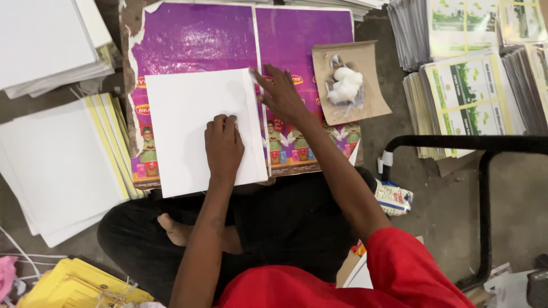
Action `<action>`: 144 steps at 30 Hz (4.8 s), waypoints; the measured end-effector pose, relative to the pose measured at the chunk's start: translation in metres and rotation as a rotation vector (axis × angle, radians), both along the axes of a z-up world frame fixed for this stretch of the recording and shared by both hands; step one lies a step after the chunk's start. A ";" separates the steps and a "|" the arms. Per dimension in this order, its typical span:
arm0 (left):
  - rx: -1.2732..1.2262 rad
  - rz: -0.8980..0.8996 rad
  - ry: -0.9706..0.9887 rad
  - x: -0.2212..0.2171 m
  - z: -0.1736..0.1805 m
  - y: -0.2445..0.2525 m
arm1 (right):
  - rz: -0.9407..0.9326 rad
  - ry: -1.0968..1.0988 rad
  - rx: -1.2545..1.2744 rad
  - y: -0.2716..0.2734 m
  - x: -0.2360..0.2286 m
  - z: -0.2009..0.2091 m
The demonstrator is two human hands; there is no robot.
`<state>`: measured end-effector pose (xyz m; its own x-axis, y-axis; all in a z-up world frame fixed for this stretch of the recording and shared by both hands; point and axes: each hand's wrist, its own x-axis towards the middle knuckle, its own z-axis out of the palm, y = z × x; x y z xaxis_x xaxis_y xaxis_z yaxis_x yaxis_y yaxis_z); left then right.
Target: The person sits on the floor and repeatedly places white sheets of paper onto a purple cover, aligning the edges, and stacking them. The person then picks up a stack of papers and flips through them.
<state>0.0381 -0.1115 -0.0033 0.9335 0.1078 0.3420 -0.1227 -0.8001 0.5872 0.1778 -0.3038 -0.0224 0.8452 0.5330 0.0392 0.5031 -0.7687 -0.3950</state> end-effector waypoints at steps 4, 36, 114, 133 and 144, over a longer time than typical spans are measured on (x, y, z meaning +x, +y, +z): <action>0.044 -0.002 0.072 0.001 -0.001 0.001 | 0.022 -0.059 -0.123 0.009 0.030 -0.009; 0.052 -0.015 0.004 -0.004 -0.013 0.002 | 0.221 -0.109 -0.338 -0.032 -0.228 0.005; -0.189 0.129 0.289 0.012 -0.009 -0.012 | -0.478 -0.140 0.382 0.045 -0.051 -0.014; -0.061 -0.007 0.262 0.008 -0.010 -0.005 | -0.383 -0.279 0.312 0.054 0.022 -0.033; -0.024 -0.020 0.198 0.002 -0.015 -0.006 | -0.425 -0.081 0.233 0.033 -0.152 0.009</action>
